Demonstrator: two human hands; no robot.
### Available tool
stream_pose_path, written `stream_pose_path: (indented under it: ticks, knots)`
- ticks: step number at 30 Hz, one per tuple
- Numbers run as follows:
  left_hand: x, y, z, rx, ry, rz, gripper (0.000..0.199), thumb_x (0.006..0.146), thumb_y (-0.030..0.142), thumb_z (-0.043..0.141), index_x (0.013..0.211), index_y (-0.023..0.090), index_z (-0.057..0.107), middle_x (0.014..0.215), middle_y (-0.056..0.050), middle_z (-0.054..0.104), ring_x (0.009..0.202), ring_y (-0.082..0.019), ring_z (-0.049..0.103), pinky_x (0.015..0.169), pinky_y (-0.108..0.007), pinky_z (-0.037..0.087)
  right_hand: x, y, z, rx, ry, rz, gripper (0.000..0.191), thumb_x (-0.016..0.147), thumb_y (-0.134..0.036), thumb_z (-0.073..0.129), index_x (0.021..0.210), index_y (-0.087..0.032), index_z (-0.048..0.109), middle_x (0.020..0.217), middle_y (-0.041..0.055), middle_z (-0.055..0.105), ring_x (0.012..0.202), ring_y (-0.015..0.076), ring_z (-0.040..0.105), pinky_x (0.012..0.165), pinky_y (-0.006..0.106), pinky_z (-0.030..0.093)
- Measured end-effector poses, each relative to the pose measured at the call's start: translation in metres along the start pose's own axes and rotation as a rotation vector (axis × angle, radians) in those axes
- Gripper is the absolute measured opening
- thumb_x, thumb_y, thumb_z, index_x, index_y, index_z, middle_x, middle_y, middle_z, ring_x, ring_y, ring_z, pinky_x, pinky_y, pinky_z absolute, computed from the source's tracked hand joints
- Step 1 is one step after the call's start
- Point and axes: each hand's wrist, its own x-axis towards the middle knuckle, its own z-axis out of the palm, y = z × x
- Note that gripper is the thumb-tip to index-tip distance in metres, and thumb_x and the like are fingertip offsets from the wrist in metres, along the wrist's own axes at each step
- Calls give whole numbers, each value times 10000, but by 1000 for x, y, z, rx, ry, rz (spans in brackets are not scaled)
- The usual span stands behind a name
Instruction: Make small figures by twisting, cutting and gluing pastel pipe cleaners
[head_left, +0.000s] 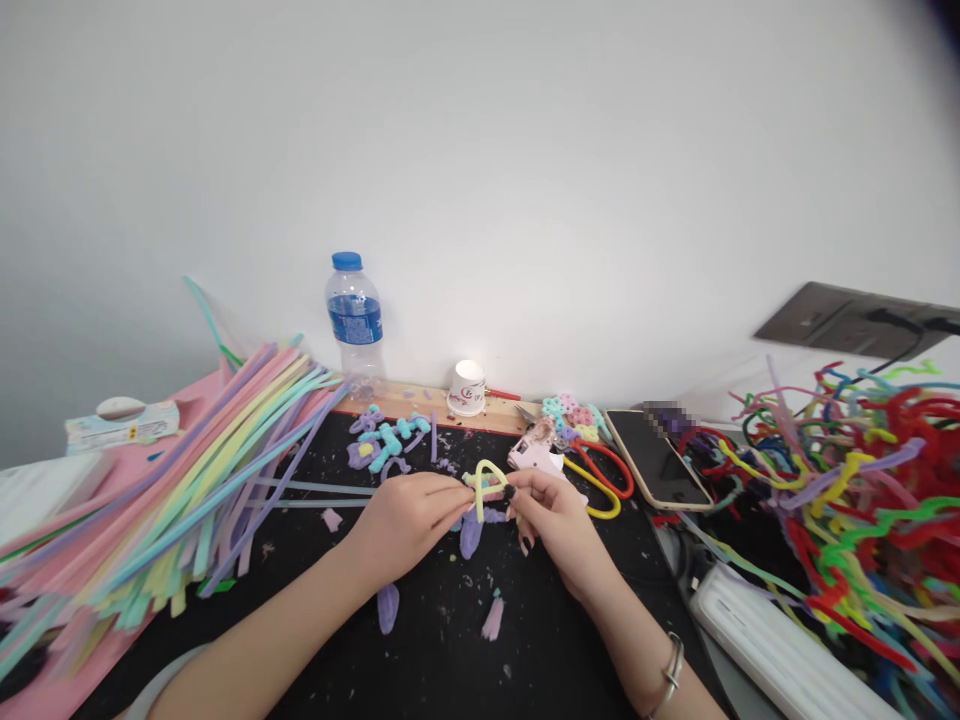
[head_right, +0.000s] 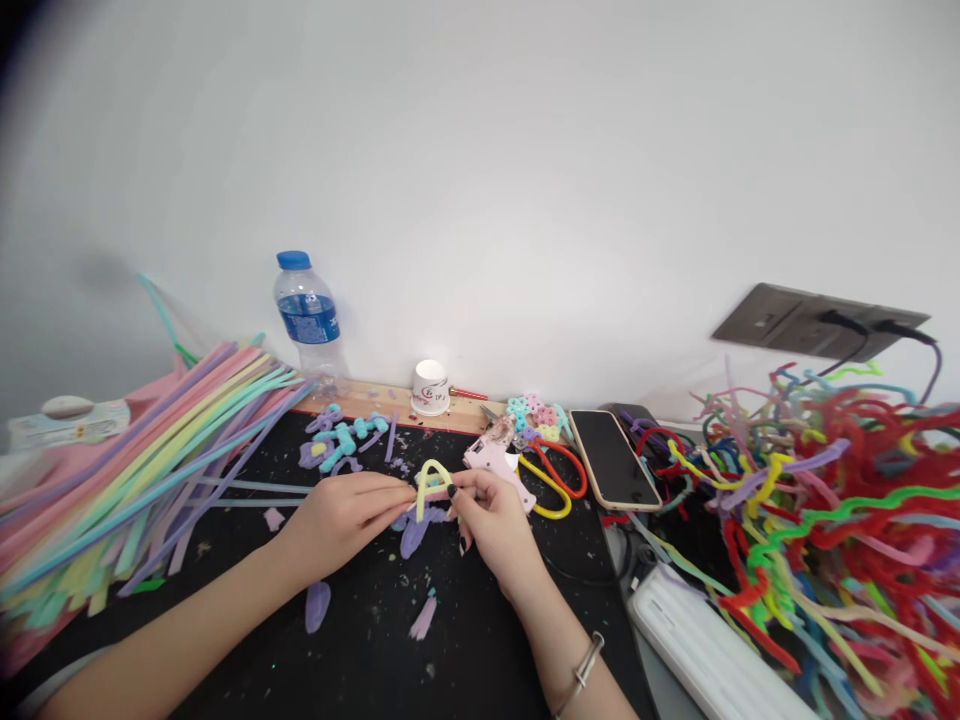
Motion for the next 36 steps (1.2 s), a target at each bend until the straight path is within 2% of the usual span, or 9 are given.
stream_pose_path:
  ticks: [8,17,22,27,32,36]
  knots:
    - [2,6,-5,58,-155,-21,256,905,212,418,942,182,670,917,-62,703,833,-177,645,763,-299,515,0,0,1,-18,3,14,192,729,-293,578,835,-136,607,569,-47,550,358,43,378,375,183,278]
    - [2,7,-3,-37,-139,-101,229,892,196,425,929,192,651,925,-54,688,850,-175,624,781,-293,483,-1,-2,1,-6,8,29,203,717,-298,590,836,-134,602,558,-51,551,355,46,378,371,182,283]
    - [6,12,-8,-146,-104,-225,174,880,185,422,939,193,586,912,-46,642,842,-162,592,757,-276,453,0,-2,0,5,25,20,220,713,-321,601,829,-135,603,562,-45,563,349,50,386,367,188,291]
    - [10,16,-12,-198,-24,-330,90,845,184,426,857,184,515,818,-33,561,755,-158,543,698,-274,432,0,0,-2,20,47,-1,236,726,-329,598,854,-131,586,576,-37,562,352,47,387,367,187,301]
    - [11,16,-10,-312,-126,-445,188,853,243,427,745,174,564,632,11,520,549,-117,466,532,-229,368,1,1,-2,-41,91,-69,207,739,-288,568,877,-134,578,583,-33,558,369,53,401,381,191,313]
    - [11,16,-4,-667,-230,-675,294,854,362,438,701,159,586,572,21,554,417,-89,479,437,-206,368,-1,1,-1,-152,104,-150,182,745,-249,536,889,-146,576,579,-33,540,402,74,414,401,208,329]
